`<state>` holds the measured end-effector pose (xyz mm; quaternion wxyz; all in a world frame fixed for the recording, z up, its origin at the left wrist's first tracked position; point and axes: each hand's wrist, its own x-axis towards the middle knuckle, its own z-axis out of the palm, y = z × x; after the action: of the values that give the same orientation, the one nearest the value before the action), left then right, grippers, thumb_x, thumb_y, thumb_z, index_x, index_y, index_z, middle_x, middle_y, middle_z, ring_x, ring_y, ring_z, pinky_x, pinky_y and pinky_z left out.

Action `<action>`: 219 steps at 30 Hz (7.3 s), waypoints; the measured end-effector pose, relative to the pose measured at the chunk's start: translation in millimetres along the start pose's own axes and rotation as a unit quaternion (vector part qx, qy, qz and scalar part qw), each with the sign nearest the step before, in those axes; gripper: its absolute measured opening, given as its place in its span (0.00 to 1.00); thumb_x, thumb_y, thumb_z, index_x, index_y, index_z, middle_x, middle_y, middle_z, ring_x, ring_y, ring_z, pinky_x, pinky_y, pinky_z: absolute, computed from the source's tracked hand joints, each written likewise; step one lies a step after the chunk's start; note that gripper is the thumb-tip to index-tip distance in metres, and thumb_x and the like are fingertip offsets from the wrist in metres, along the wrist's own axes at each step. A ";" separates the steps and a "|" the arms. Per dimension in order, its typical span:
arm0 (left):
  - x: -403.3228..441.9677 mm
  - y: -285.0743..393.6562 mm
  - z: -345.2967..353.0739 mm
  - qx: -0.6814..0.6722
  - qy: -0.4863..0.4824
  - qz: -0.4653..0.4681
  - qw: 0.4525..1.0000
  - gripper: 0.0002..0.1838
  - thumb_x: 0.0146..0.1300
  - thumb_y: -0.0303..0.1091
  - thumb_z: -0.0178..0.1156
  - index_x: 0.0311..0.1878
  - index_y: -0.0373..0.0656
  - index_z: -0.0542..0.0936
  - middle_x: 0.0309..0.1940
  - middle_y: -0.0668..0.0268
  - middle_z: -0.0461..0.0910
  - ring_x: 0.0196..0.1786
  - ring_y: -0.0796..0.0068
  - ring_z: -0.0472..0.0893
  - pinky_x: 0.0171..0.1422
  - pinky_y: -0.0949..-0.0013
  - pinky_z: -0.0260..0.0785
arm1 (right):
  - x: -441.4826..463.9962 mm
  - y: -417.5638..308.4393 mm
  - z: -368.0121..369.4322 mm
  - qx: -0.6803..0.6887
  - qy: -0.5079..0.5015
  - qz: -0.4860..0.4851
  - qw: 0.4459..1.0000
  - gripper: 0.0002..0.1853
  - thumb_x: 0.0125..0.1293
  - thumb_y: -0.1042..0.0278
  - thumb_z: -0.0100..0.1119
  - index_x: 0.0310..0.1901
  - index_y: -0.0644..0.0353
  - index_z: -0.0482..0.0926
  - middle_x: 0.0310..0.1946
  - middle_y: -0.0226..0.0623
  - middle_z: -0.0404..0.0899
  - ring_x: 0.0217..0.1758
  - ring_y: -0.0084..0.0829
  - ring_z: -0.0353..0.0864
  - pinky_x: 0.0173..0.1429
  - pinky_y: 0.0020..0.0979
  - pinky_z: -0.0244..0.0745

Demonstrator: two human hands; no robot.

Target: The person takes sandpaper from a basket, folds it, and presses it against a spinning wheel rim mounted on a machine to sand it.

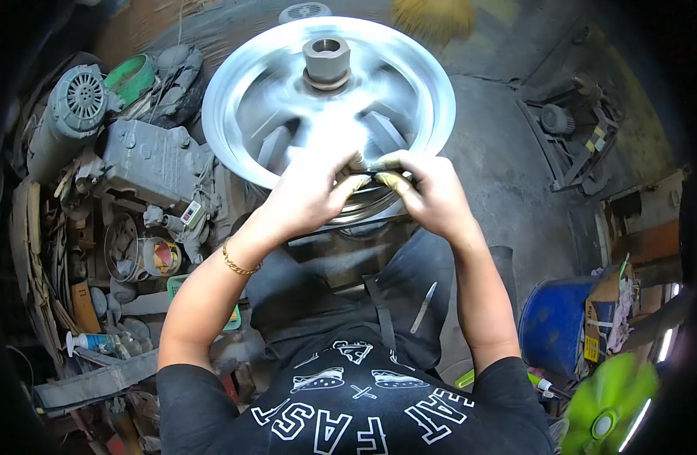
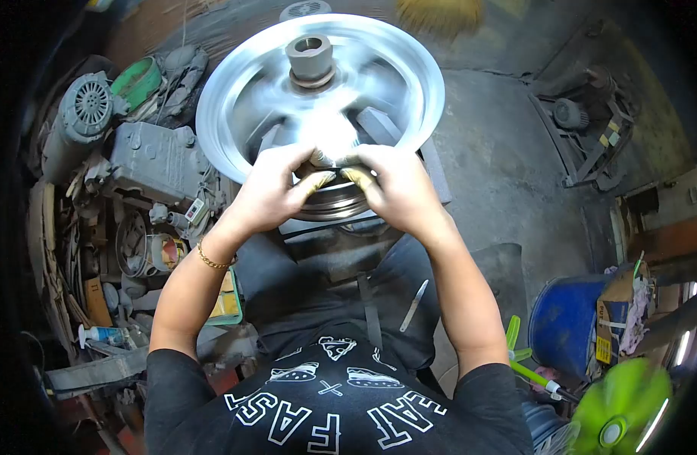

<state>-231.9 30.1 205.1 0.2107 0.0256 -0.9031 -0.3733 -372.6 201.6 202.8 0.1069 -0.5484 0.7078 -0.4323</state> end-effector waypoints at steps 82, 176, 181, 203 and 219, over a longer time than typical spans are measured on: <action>-26.6 9.8 -1.8 -0.419 0.076 -0.248 0.870 0.11 0.73 0.37 0.64 0.48 0.38 0.83 0.34 0.70 0.85 0.35 0.87 0.80 0.39 0.79 0.72 | -5.3 -20.1 6.6 0.087 0.066 0.048 0.993 0.13 0.66 0.73 0.64 0.50 0.68 0.85 0.40 0.48 0.88 0.42 0.38 0.88 0.51 0.34 0.79; 11.6 -21.3 59.2 0.137 -0.020 0.172 0.975 0.10 0.51 0.22 0.60 0.37 0.41 0.74 0.31 0.60 0.76 0.38 0.59 0.78 0.54 0.57 0.66 | -38.0 37.3 42.1 -0.203 0.180 -0.073 0.960 0.16 0.49 0.83 0.61 0.43 0.65 0.82 0.46 0.46 0.86 0.55 0.49 0.85 0.59 0.42 0.82; 6.4 -19.1 59.6 0.164 -0.026 0.166 0.972 0.10 0.51 0.24 0.61 0.37 0.42 0.74 0.31 0.62 0.76 0.39 0.60 0.79 0.55 0.56 0.67 | -41.6 34.2 44.6 -0.207 0.179 -0.064 0.960 0.16 0.50 0.83 0.62 0.43 0.65 0.83 0.48 0.47 0.86 0.57 0.49 0.85 0.60 0.42 0.81; -58.6 -39.3 6.2 0.303 -0.023 0.201 0.931 0.08 0.55 0.30 0.58 0.39 0.43 0.79 0.39 0.65 0.80 0.43 0.67 0.79 0.64 0.54 0.64 | -31.1 23.7 121.6 -0.228 0.220 -0.192 0.929 0.15 0.57 0.76 0.58 0.46 0.68 0.84 0.54 0.50 0.85 0.60 0.47 0.85 0.54 0.37 0.85; -51.8 -41.8 5.5 0.268 -0.039 0.187 0.944 0.10 0.50 0.24 0.58 0.39 0.39 0.78 0.42 0.60 0.81 0.46 0.62 0.80 0.60 0.56 0.68 | -23.3 32.7 118.2 -0.213 0.230 -0.210 0.926 0.14 0.55 0.73 0.59 0.43 0.67 0.84 0.50 0.47 0.85 0.58 0.46 0.86 0.50 0.37 0.85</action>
<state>-191.7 14.2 154.3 0.2273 -0.1030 -0.9657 -0.0720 -312.3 164.1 100.1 -0.2710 -0.5801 0.6567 -0.3984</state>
